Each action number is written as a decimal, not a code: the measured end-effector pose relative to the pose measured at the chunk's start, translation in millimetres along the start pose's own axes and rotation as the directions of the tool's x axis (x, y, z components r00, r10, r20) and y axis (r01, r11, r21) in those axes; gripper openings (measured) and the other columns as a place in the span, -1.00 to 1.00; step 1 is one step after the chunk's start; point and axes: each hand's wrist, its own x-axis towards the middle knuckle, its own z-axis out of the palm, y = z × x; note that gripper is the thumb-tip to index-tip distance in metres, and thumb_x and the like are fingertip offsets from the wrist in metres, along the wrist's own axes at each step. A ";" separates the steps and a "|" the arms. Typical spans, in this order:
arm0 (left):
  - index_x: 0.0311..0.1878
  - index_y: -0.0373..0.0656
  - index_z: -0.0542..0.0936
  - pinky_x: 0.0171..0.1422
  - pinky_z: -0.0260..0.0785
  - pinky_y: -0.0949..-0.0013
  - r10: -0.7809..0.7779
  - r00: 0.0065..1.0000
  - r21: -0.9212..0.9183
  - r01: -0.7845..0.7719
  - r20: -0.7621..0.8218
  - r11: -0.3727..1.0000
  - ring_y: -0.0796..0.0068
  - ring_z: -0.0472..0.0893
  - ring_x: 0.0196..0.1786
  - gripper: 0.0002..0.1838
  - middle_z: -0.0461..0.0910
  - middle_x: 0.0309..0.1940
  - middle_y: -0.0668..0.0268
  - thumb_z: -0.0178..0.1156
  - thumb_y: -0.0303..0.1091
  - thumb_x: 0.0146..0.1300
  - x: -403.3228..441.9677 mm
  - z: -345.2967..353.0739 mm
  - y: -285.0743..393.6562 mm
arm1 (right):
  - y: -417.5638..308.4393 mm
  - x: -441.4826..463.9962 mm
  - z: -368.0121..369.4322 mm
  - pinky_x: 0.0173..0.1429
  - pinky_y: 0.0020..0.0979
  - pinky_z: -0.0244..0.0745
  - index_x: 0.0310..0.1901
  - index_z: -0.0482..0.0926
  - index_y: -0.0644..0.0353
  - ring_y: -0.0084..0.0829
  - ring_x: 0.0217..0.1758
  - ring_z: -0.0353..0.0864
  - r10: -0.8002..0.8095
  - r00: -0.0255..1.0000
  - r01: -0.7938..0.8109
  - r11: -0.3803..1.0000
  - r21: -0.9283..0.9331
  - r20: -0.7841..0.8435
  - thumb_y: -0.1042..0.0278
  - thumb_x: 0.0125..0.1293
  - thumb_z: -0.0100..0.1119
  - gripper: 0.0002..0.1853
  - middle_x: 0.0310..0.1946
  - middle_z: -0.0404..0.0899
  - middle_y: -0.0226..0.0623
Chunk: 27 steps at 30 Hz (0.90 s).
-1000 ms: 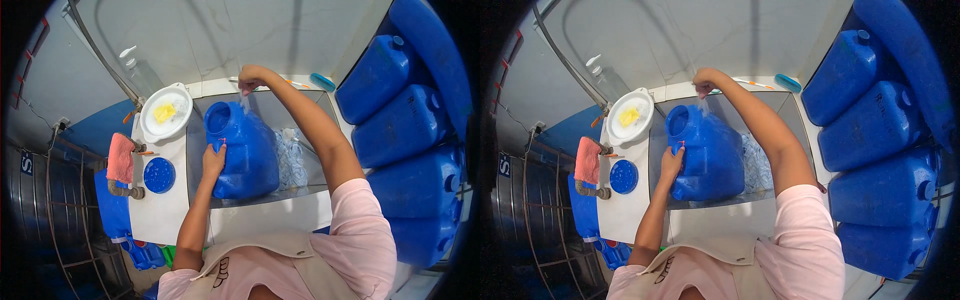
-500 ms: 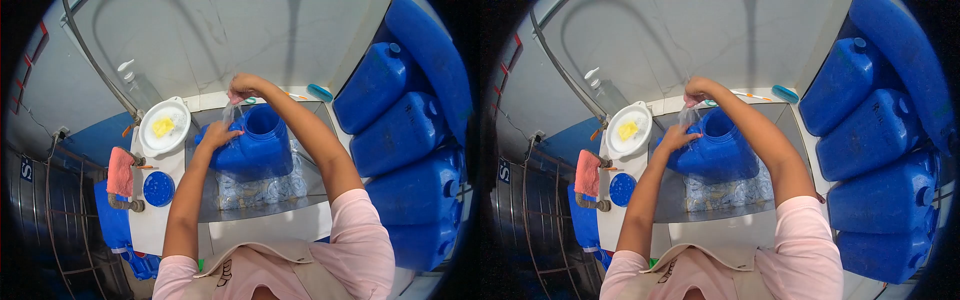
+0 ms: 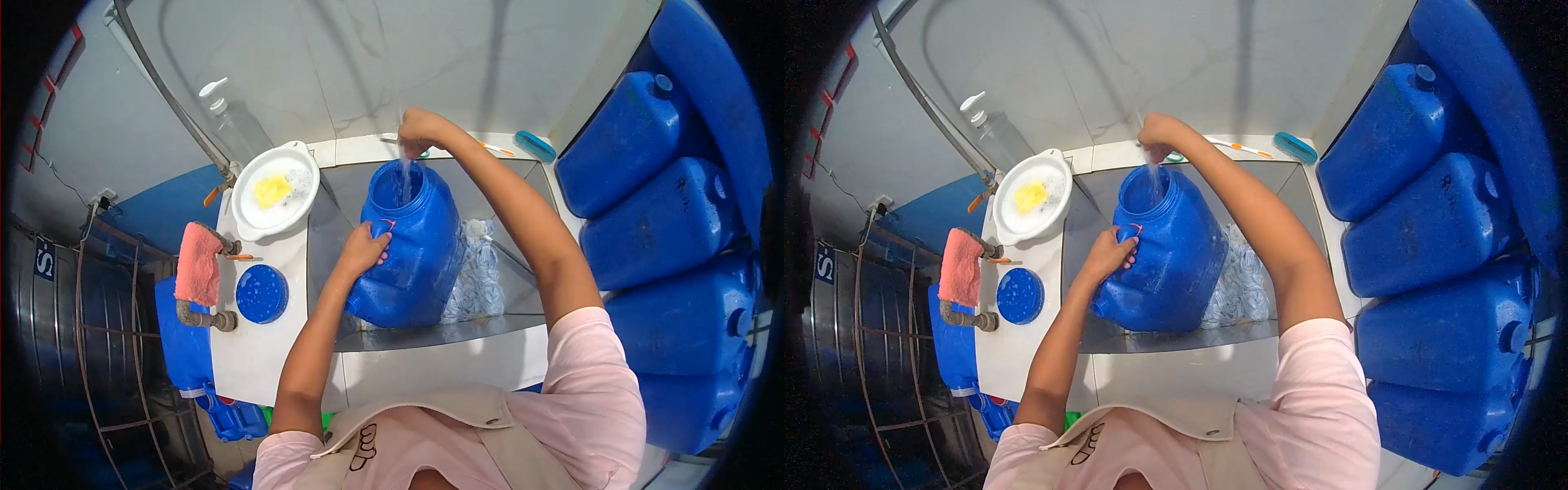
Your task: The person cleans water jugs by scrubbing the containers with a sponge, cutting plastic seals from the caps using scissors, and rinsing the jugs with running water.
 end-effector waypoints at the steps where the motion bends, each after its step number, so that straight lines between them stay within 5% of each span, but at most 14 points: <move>1: -0.11 -0.49 0.43 -0.50 0.45 0.38 -0.054 0.998 -0.058 0.054 -0.012 0.997 0.45 0.57 -0.56 -0.62 0.55 -0.53 0.18 0.18 -0.32 0.17 -1.1 1.7 1.1 | 0.8 1.0 -1.9 -0.49 -0.24 0.59 -0.46 0.56 0.54 -0.15 -0.54 0.66 0.003 1.000 -0.003 1.000 -0.006 -0.017 0.55 0.02 0.01 -0.81 -0.60 0.57 0.07; 5: 0.03 -0.58 0.34 -0.60 0.42 0.46 -0.139 0.986 -0.190 0.120 -0.090 0.974 0.52 0.53 -0.61 -0.51 0.53 -0.56 0.23 0.17 -0.33 0.20 -1.7 10.8 -4.5 | -4.4 -1.9 -1.4 -0.50 -0.22 0.59 -0.42 0.55 0.54 -0.14 -0.53 0.65 0.069 0.997 -0.069 0.998 0.006 0.023 0.57 0.03 -0.03 -0.80 -0.58 0.57 0.08; 8: 0.08 -0.61 0.30 -0.61 0.41 0.46 -0.226 0.965 -0.321 0.173 -0.133 0.931 0.52 0.54 -0.61 -0.44 0.53 -0.55 0.22 0.19 -0.32 0.19 -4.4 13.8 -7.8 | -6.7 -0.4 -3.0 -0.52 -0.35 0.59 -0.52 0.54 0.46 -0.31 -0.58 0.64 0.086 0.996 -0.085 0.996 -0.022 0.023 0.62 -0.02 0.04 -0.91 -0.62 0.54 -0.09; 12: 0.10 -0.54 0.32 -0.65 0.36 0.47 -0.226 0.957 -0.253 0.176 -0.182 0.951 0.53 0.53 -0.62 -0.45 0.53 -0.55 0.21 0.19 -0.29 0.19 -10.5 14.3 -8.6 | -4.9 -3.7 -0.6 -0.46 -0.40 0.62 -0.46 0.55 0.46 -0.31 -0.55 0.64 0.061 0.995 -0.066 0.996 0.058 0.078 0.62 -0.03 0.05 -0.89 -0.56 0.57 -0.07; 15: 0.08 -0.43 0.37 -0.56 0.41 0.31 -0.126 0.989 -0.012 0.126 -0.078 0.992 0.36 0.55 -0.59 -0.47 0.54 -0.56 0.16 0.21 -0.22 0.17 -1.8 -1.1 -14.0 | -1.7 2.8 -0.5 -0.42 -0.41 0.63 -0.42 0.56 0.44 -0.31 -0.51 0.65 0.055 0.991 -0.077 0.981 0.179 0.125 0.61 -0.02 0.07 -0.88 -0.51 0.59 -0.06; 17: 0.00 -0.32 0.44 -0.29 0.44 0.13 0.382 0.920 0.497 -0.292 -0.088 0.817 0.16 0.59 -0.40 -0.51 0.56 -0.45 0.10 0.23 -0.12 0.15 11.1 -7.4 -17.6 | -0.5 6.3 0.4 -0.40 -0.40 0.63 -0.41 0.57 0.43 -0.30 -0.49 0.66 0.070 0.987 -0.105 0.963 0.246 0.147 0.60 -0.01 0.07 -0.87 -0.49 0.60 -0.05; 20: -0.08 -0.29 0.48 -0.07 0.35 0.07 0.508 0.842 0.722 -0.236 -0.182 0.650 0.01 0.54 -0.18 -0.53 0.55 -0.31 0.06 0.24 -0.08 0.11 20.7 -2.1 1.7 | -2.0 3.8 0.4 -0.40 -0.39 0.63 -0.41 0.59 0.41 -0.31 -0.50 0.66 0.013 0.998 -0.024 0.986 0.163 0.069 0.56 0.03 0.08 -0.88 -0.48 0.61 -0.06; 23: -0.08 -0.27 0.49 -0.05 0.32 0.09 0.662 0.727 0.764 -0.321 -0.180 0.559 0.04 0.52 -0.11 -0.54 0.53 -0.23 0.07 0.24 -0.10 0.08 39.2 3.2 8.3 | -5.8 -0.3 -3.9 -0.40 -0.40 0.62 -0.43 0.60 0.37 -0.32 -0.51 0.66 -0.001 0.999 -0.002 0.997 0.073 0.033 0.54 0.05 0.07 -0.88 -0.50 0.61 -0.10; 27: 0.00 -0.29 0.48 0.04 0.32 0.14 0.565 0.825 0.612 -0.460 0.025 0.643 -0.01 0.49 -0.04 -0.51 0.52 -0.11 0.01 0.23 -0.12 0.12 65.1 -3.9 20.8 | -6.7 0.3 -3.8 -0.40 -0.44 0.61 -0.44 0.60 0.37 -0.35 -0.49 0.66 0.010 0.998 -0.013 0.998 0.055 0.058 0.53 0.07 0.05 -0.86 -0.53 0.59 -0.17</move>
